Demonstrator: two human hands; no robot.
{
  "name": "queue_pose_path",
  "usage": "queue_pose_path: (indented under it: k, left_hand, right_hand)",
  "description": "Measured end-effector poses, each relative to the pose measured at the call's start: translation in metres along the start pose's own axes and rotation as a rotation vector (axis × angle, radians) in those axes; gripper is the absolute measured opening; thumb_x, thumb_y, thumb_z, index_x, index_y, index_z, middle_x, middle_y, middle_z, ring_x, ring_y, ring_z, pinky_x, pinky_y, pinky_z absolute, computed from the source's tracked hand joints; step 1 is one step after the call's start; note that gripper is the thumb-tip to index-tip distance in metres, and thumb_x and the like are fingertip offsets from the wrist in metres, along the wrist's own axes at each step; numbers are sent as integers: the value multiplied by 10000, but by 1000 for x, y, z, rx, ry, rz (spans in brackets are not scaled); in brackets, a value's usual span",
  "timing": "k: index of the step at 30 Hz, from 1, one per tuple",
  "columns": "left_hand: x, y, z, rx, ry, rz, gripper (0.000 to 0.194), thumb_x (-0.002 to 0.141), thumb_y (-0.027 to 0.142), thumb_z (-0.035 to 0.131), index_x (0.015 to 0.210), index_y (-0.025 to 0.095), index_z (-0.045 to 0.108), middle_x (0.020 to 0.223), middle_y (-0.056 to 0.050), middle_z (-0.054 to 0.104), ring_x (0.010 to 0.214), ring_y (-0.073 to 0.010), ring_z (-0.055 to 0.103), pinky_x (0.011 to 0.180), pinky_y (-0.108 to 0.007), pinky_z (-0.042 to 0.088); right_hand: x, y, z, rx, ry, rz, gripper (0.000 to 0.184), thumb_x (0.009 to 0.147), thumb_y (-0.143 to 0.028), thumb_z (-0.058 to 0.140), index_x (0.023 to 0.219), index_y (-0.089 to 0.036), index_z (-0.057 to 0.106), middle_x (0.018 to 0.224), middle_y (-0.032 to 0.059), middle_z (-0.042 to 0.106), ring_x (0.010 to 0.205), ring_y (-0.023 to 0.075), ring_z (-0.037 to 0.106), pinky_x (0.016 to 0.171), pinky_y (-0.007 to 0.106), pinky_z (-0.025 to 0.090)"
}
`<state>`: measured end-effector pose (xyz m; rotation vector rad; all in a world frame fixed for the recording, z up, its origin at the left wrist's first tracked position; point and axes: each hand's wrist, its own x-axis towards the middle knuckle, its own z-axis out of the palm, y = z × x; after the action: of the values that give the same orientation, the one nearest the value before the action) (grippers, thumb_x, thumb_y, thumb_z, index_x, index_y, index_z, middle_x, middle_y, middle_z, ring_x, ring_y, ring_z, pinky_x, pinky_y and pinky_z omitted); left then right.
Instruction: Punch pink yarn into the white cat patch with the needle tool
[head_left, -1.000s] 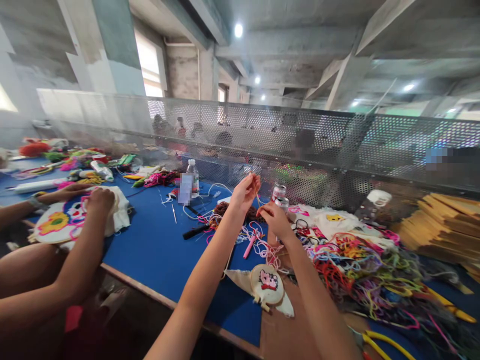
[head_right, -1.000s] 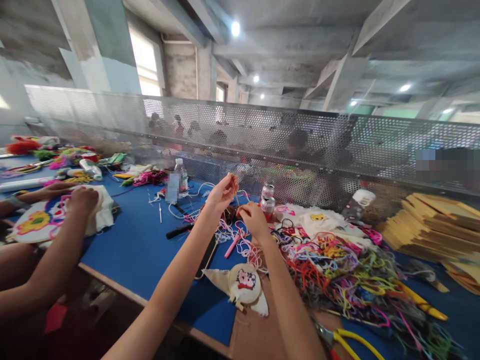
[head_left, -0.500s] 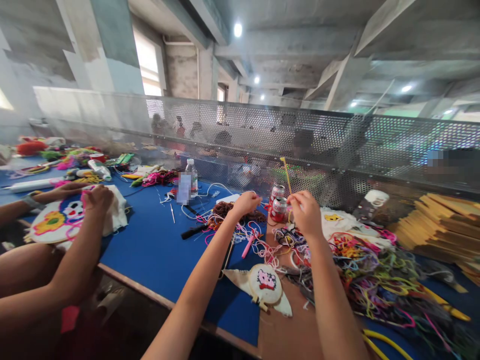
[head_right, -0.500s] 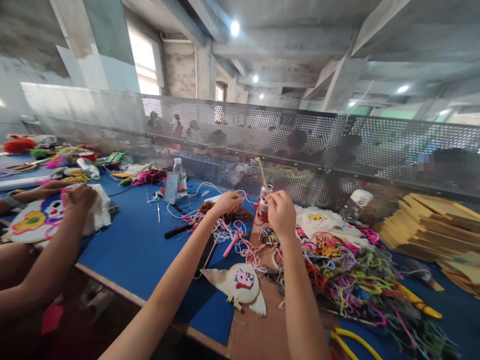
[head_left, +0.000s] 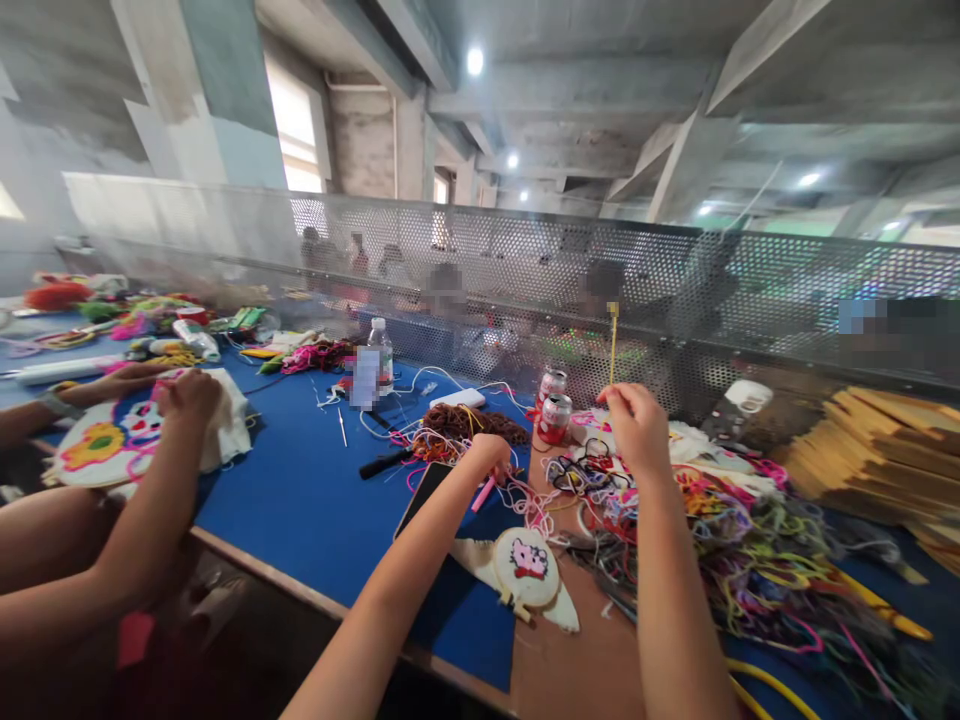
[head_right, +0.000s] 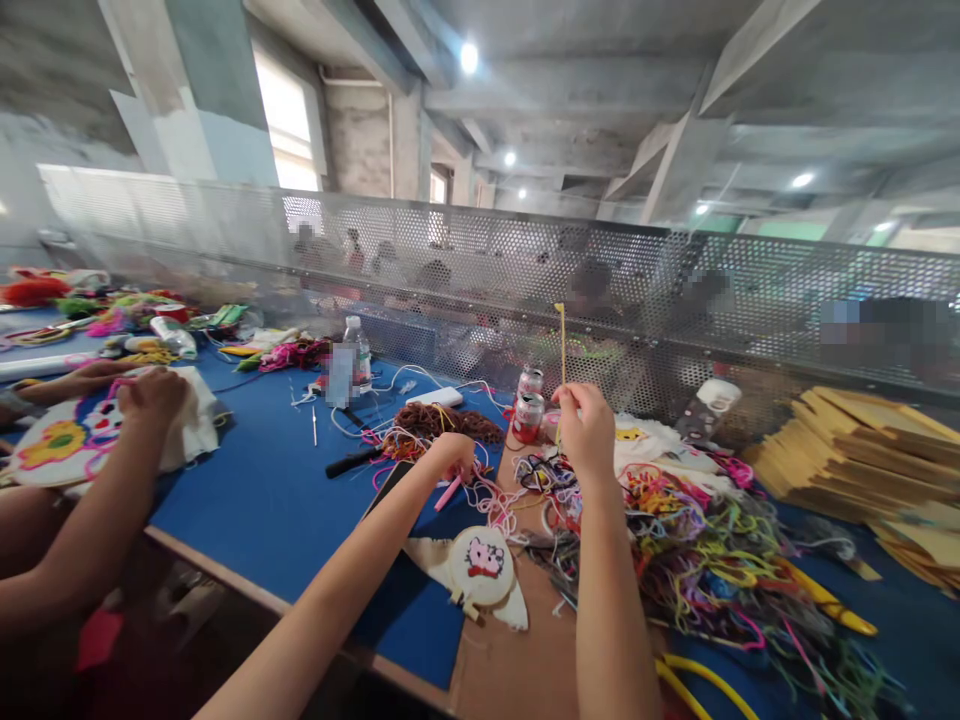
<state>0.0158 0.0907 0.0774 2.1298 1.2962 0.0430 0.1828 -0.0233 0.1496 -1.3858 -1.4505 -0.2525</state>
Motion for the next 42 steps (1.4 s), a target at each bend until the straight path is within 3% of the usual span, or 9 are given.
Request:
queue_pose_path:
  k: [4,7,12,16,19,22,25,30,42]
  left_hand:
    - [-3,-3,-18,141,-187,-146,85,481,99,734,528,112,664,486,-120,617,570,-298,629,557,-407,508]
    - [-7,-4,-29,194,-153,-129,15,553,85,660,539,88,656,518,-133,630,574,-264,628,585,-366,509]
    - [-20,-3,-43,195,170,-13,77,625,109,578,633,107,655,705,-135,671,742,-252,636,703,-325,479]
    - [-31,1,-54,123,499,51,221,781,203,435,864,148,633,923,-112,655,888,-216,600,756,-290,447]
    - [-33,5,-61,-267,676,207,223,833,277,411,895,166,594,848,-61,638,809,-163,594,699,-250,451]
    - [-35,7,-68,-957,628,398,180,804,324,520,872,175,593,715,-25,617,685,-130,581,645,-240,462]
    - [-38,6,-73,-1215,573,415,157,800,330,563,897,215,607,709,-27,637,713,-137,588,697,-273,472]
    - [-46,4,-80,-1356,541,396,150,821,305,549,946,252,612,850,-30,684,856,-169,600,783,-317,462]
    - [-53,8,-81,-1376,552,393,170,823,318,544,957,260,630,878,-33,696,937,-214,596,817,-360,446]
  right_hand:
    - [-2,-3,0,23,-112,76,266,813,-320,371,669,-197,557,650,35,605,619,177,524,609,269,361]
    - [-2,-3,0,7,-122,94,274,812,-327,372,663,-193,559,653,39,616,605,174,526,593,264,351]
    - [-3,-3,0,-7,-150,98,271,811,-329,371,668,-194,557,649,41,621,612,178,541,597,262,356]
    - [-4,-4,-2,-11,-284,118,248,819,-316,373,684,-204,549,672,39,648,652,186,578,621,265,371]
    - [-5,-5,-5,-20,-426,108,246,820,-314,380,679,-210,551,659,33,657,647,190,590,626,273,381]
    - [-7,-6,-9,-5,-578,69,265,826,-309,375,678,-205,568,659,28,653,646,185,588,631,278,393]
    - [-9,-7,-16,-10,-692,57,270,823,-297,386,643,-204,565,659,22,646,638,177,575,621,279,397]
    - [-14,-17,-26,24,-826,84,269,812,-278,397,601,-210,549,612,12,628,585,161,554,584,274,399]
    - [-19,-23,-28,32,-822,102,272,814,-263,396,597,-215,553,596,18,639,570,167,572,567,287,404]
